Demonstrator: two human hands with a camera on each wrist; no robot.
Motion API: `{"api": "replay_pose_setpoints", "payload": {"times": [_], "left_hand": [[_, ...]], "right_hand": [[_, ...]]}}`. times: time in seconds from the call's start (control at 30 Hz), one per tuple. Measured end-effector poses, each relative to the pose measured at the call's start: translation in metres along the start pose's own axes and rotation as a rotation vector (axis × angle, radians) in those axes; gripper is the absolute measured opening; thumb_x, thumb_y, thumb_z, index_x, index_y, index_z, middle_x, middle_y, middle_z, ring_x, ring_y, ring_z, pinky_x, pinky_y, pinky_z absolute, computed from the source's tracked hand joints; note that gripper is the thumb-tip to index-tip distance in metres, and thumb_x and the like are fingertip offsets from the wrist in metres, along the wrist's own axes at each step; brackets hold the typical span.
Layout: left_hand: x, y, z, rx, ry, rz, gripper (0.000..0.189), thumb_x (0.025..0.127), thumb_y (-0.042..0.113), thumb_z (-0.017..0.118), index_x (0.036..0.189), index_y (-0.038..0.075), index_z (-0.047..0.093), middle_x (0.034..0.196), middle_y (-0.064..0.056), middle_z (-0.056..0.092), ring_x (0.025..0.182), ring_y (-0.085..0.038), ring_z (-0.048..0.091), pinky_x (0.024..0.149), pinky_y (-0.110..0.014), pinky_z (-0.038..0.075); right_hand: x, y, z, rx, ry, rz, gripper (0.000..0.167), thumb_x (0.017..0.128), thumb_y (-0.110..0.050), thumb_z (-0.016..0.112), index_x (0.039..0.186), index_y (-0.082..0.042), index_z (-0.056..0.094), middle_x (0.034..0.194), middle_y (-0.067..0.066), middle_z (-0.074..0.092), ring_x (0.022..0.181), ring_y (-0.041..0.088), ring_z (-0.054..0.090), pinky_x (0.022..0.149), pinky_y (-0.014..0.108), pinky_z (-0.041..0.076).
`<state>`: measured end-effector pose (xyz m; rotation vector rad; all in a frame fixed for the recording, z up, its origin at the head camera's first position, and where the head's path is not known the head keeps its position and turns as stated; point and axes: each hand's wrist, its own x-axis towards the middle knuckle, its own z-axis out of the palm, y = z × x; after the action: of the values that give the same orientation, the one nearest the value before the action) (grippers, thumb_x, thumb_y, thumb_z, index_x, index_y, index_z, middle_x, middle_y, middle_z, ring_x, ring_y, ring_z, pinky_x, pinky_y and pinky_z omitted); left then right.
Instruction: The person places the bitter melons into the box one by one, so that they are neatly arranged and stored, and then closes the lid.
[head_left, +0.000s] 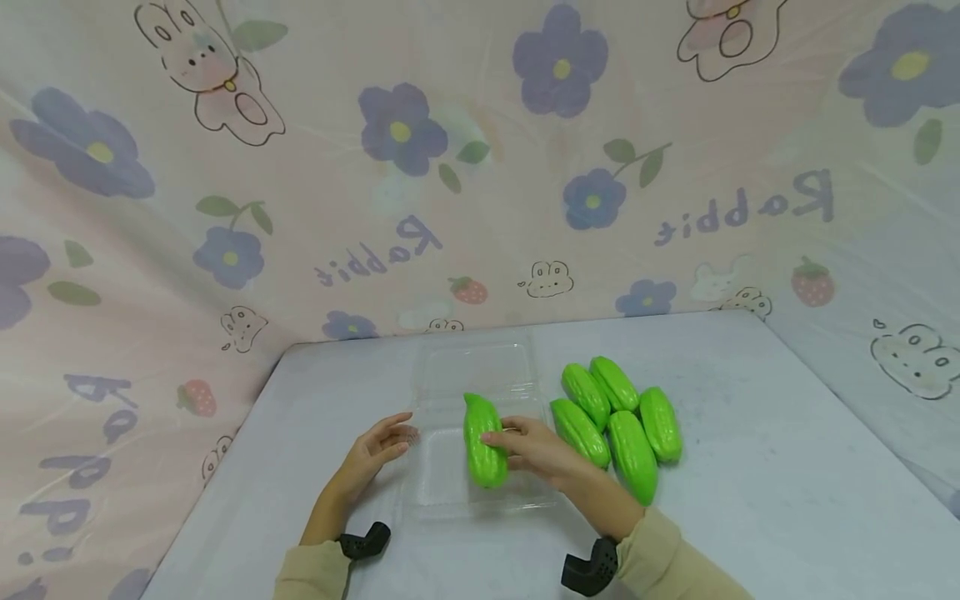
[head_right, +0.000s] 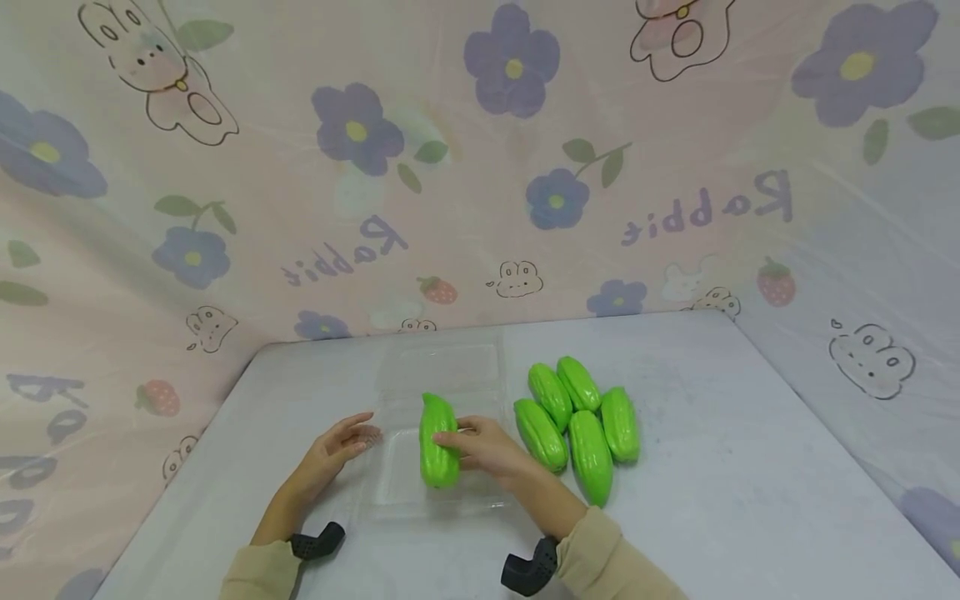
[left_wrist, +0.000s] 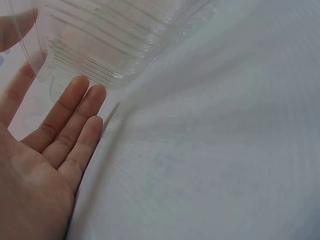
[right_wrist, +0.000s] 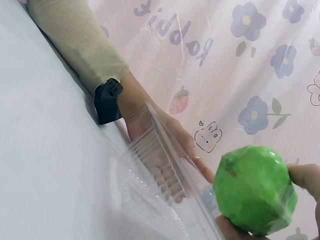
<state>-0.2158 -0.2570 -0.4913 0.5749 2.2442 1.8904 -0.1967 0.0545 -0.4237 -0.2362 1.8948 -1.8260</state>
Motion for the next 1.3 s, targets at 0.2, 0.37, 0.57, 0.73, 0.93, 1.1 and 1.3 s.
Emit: {"api": "replay_pose_setpoints", "payload": {"times": [0.2,0.37,0.57,0.73,0.93,1.1,1.3], "left_hand": [[-0.001,0.0,-0.001,-0.002,0.002,-0.004,0.056,0.096,0.008,0.055,0.145,-0.007,0.032,0.12,0.006,0.06,0.108,0.004,0.06,0.091,-0.011,0.049],[-0.002,0.001,-0.001,0.001,0.002,-0.003,0.056,0.096,0.008,0.056,0.144,-0.009,0.031,0.12,0.005,0.06,0.108,0.003,0.06,0.09,-0.011,0.049],[-0.001,0.001,0.0,0.014,0.012,-0.01,0.056,0.096,0.008,0.056,0.144,-0.01,0.031,0.121,0.0,0.06,0.107,0.004,0.06,0.09,-0.011,0.049],[0.0,0.001,0.0,0.026,0.015,-0.02,0.056,0.096,0.008,0.056,0.144,-0.008,0.032,0.124,-0.01,0.059,0.106,0.003,0.06,0.09,-0.011,0.049],[0.004,0.001,0.001,0.023,-0.014,0.012,0.056,0.097,0.008,0.055,0.144,-0.009,0.031,0.124,-0.013,0.059,0.108,0.001,0.061,0.091,-0.012,0.049],[0.004,0.001,0.001,0.034,-0.018,0.025,0.054,0.097,0.007,0.054,0.144,-0.008,0.032,0.125,-0.022,0.057,0.108,0.001,0.061,0.091,-0.012,0.049],[0.0,0.003,0.001,0.027,-0.011,0.007,0.056,0.096,0.008,0.056,0.144,-0.008,0.032,0.123,-0.013,0.059,0.108,0.002,0.061,0.091,-0.012,0.049]], "right_hand": [[0.008,0.003,0.011,0.014,0.034,0.008,0.066,0.09,-0.026,0.065,0.136,0.014,0.04,0.125,0.027,0.059,0.096,0.017,0.066,0.09,0.035,0.057],[0.011,0.005,0.02,0.024,0.04,0.02,0.063,0.089,-0.023,0.065,0.133,0.015,0.04,0.122,0.027,0.061,0.092,0.016,0.065,0.089,0.035,0.058],[0.015,0.006,0.028,0.048,0.037,0.03,0.06,0.09,-0.02,0.065,0.131,0.015,0.041,0.12,0.028,0.061,0.09,0.016,0.066,0.089,0.036,0.058],[0.019,0.005,0.037,0.039,0.041,0.033,0.056,0.09,-0.019,0.063,0.128,0.018,0.045,0.119,0.028,0.062,0.092,0.017,0.066,0.09,0.038,0.058],[0.024,0.004,0.046,0.009,0.086,0.05,0.057,0.09,-0.021,0.063,0.127,0.019,0.047,0.119,0.028,0.063,0.097,0.023,0.069,0.089,0.038,0.058],[0.029,0.009,0.055,-0.029,0.103,0.056,0.055,0.088,-0.023,0.066,0.123,0.017,0.051,0.113,0.027,0.067,0.095,0.026,0.07,0.087,0.039,0.058],[0.034,0.012,0.065,-0.064,0.113,0.094,0.051,0.086,-0.025,0.068,0.117,0.014,0.057,0.106,0.021,0.07,0.085,0.019,0.069,0.078,0.036,0.06]]}}
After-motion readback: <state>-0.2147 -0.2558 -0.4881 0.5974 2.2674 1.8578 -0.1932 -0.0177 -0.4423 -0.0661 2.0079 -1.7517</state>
